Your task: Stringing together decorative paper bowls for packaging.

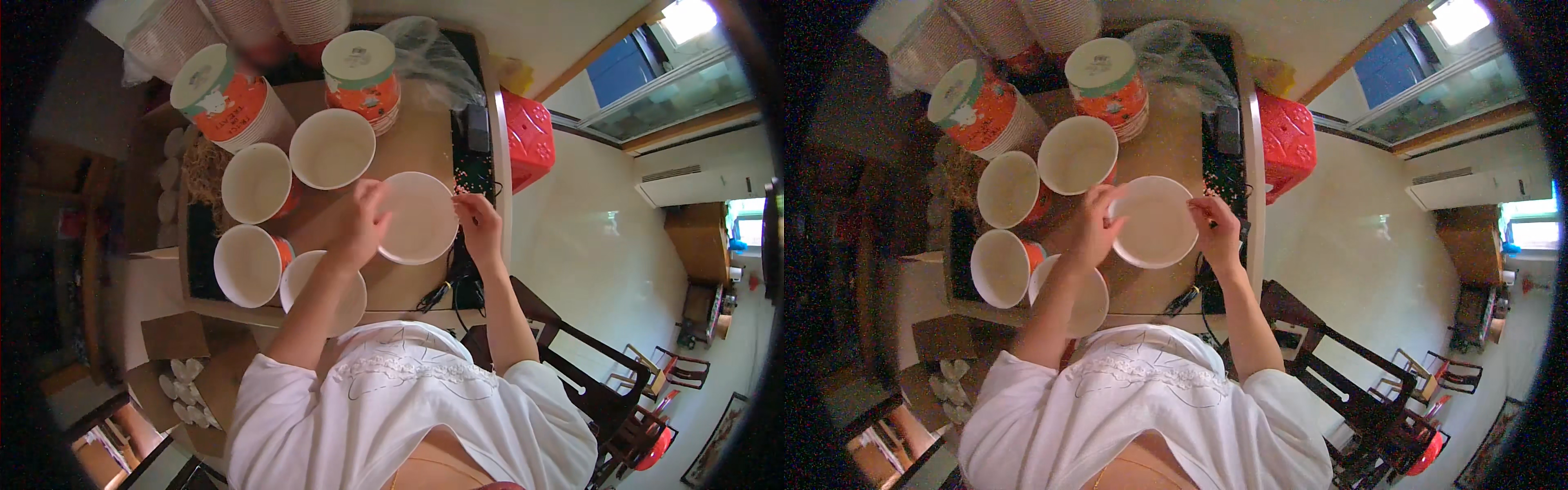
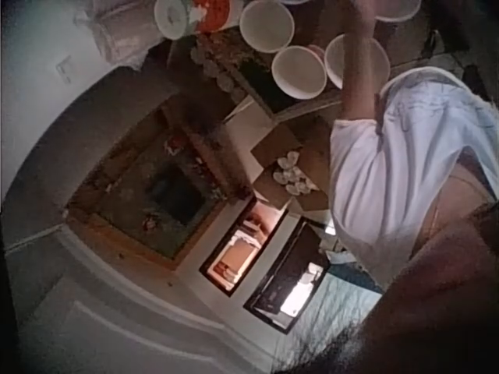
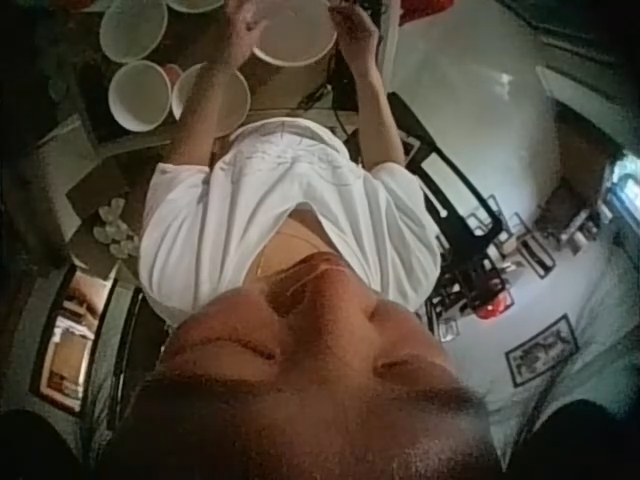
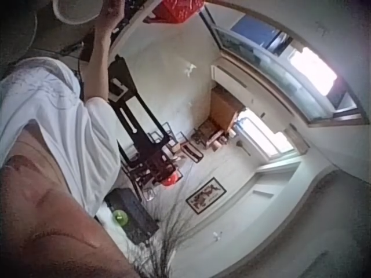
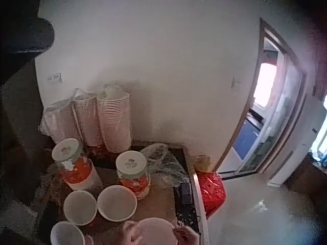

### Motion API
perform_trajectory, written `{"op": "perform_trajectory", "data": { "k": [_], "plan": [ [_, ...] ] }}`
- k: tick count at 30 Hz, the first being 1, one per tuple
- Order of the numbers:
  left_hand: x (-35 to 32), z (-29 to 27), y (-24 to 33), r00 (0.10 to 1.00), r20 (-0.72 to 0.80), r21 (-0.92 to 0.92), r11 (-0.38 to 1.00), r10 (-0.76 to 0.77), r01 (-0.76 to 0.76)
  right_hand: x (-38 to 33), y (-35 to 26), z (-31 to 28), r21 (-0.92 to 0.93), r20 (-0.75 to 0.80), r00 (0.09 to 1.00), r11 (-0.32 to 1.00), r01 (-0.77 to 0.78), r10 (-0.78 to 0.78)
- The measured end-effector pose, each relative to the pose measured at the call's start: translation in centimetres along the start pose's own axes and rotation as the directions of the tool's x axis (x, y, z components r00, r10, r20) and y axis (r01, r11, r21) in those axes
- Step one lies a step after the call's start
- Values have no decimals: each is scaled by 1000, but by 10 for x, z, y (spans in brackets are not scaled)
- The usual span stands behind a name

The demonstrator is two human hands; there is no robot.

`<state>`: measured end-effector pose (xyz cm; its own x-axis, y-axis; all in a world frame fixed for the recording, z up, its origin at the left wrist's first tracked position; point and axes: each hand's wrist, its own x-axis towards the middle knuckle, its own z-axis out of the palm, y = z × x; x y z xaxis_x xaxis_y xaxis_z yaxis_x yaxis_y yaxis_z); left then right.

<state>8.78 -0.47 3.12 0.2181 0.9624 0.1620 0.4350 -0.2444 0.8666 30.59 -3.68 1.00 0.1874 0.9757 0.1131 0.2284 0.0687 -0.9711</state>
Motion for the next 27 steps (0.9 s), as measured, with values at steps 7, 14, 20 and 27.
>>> {"op": "perform_trajectory", "data": {
  "k": [7,14,20,27],
  "plan": [
    [7,1,-66,973,97,-19,977,-210,212,7,35,13,-222,-233,946,959,173,-225],
    [12,40,-110,705,375,-208,687,-602,696,18,84,5,243,71,812,779,-578,580],
    [20,48,-121,710,430,-192,712,-558,675,34,68,-7,-43,229,699,725,-688,677],
    [15,55,-133,349,741,9,528,-573,849,42,75,-17,-690,449,404,597,-411,797]
  ]
}}
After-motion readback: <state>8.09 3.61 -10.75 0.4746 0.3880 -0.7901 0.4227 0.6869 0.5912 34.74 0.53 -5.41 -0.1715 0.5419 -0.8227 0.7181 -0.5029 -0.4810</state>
